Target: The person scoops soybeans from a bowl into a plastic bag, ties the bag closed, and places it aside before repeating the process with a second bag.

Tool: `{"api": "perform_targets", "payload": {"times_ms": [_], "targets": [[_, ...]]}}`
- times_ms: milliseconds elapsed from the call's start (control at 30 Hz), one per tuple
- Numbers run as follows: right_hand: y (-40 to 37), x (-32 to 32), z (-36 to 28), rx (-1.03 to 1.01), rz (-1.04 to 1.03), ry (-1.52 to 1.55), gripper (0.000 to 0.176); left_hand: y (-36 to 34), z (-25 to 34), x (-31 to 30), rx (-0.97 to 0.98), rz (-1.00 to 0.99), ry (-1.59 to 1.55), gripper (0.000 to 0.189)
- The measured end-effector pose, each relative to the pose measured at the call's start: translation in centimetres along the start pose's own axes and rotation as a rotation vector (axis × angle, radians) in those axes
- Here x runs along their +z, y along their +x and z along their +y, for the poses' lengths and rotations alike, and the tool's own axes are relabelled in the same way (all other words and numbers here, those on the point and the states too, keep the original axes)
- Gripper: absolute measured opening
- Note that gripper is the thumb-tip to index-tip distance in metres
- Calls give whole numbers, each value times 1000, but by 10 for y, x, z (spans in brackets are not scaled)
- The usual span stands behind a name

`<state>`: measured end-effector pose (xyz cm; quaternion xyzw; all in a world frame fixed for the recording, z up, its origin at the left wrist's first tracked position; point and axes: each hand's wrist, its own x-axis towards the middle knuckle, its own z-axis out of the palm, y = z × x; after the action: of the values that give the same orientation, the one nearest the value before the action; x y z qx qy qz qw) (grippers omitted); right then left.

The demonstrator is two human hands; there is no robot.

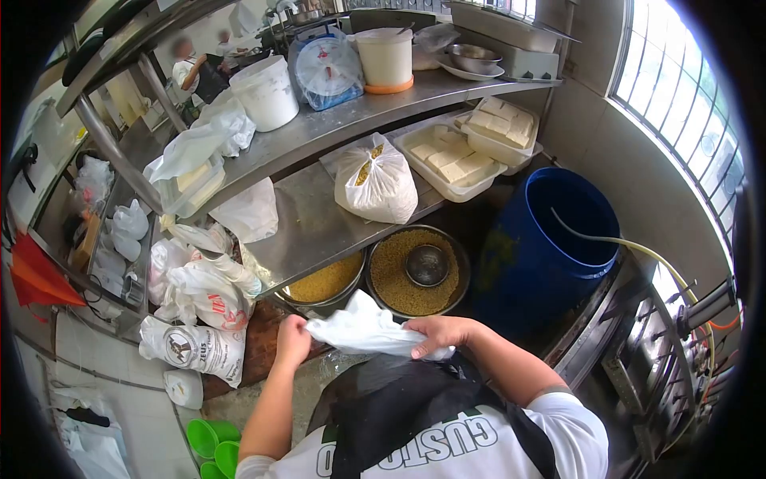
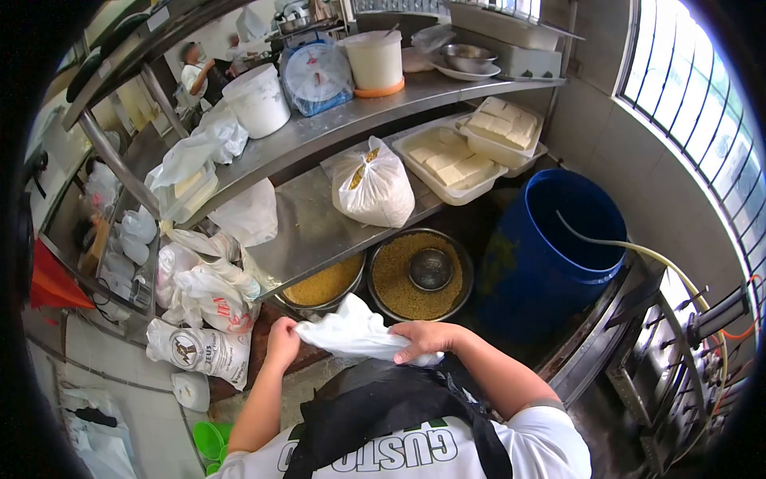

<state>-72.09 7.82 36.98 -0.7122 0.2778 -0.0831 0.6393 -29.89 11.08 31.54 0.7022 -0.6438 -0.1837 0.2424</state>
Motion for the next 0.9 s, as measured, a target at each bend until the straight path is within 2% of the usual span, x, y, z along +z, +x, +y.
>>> {"api": "perform_targets", "payload": {"times_ms": [33,100,133,200,233,300,333,400,467,500,533,567,600,633,667,700,733,800,833,900], "targets": [[4,1,7,-2,2,4,69,-4,17,-5,2,-3,3,33],[9,-2,22,36,266,-265,64,-17,61,-2,-557,64,-1312,23],[14,-4,34,36,426,-349,49,-26,66,2,-435,-26,-1388,23],[22,-11,51,252,693,401,35,-40,61,-8,-450,-490,-1407,34],[14,-17,45,170,746,941,24,-47,63,-16,-452,-491,-1408,34],[3,-24,61,81,549,1110,25,-58,69,-32,-194,-976,-1082,32],[-2,-23,61,48,436,1163,25,-56,68,-37,-192,-976,-1083,32],[-16,-16,48,62,280,1149,32,-48,60,-47,-86,-627,20,23],[-25,-15,67,28,4,1093,41,-47,-1,-26,96,-43,76,16],[-29,-11,49,69,8,923,53,-42,-12,-16,-330,-62,-572,20],[-27,-10,44,112,-20,733,54,-39,-16,-14,-466,-63,-1087,21],[-22,-8,44,162,42,446,51,-43,-18,-11,-501,-111,-1309,22],[-18,-8,47,210,102,156,49,-49,5,-18,-533,-159,-1534,24],[-13,-10,55,325,258,71,44,-55,21,-25,-535,-161,-1535,24],[-9,-11,61,436,414,-15,39,-60,35,-31,-458,-337,-1594,26],[-5,-11,54,558,667,303,32,-61,40,-33,-376,-515,-1645,29],[-2,-13,72,366,797,792,25,-64,33,-41,-338,-692,-1541,36],[2,-11,72,144,838,1095,22,-67,45,-50,-324,-813,-1077,33],[4,-9,65,149,839,1099,22,-66,43,-49,-329,-817,-1077,33],[6,-6,51,-16,617,1313,21,-59,30,-37,-223,-494,-246,21]]}}
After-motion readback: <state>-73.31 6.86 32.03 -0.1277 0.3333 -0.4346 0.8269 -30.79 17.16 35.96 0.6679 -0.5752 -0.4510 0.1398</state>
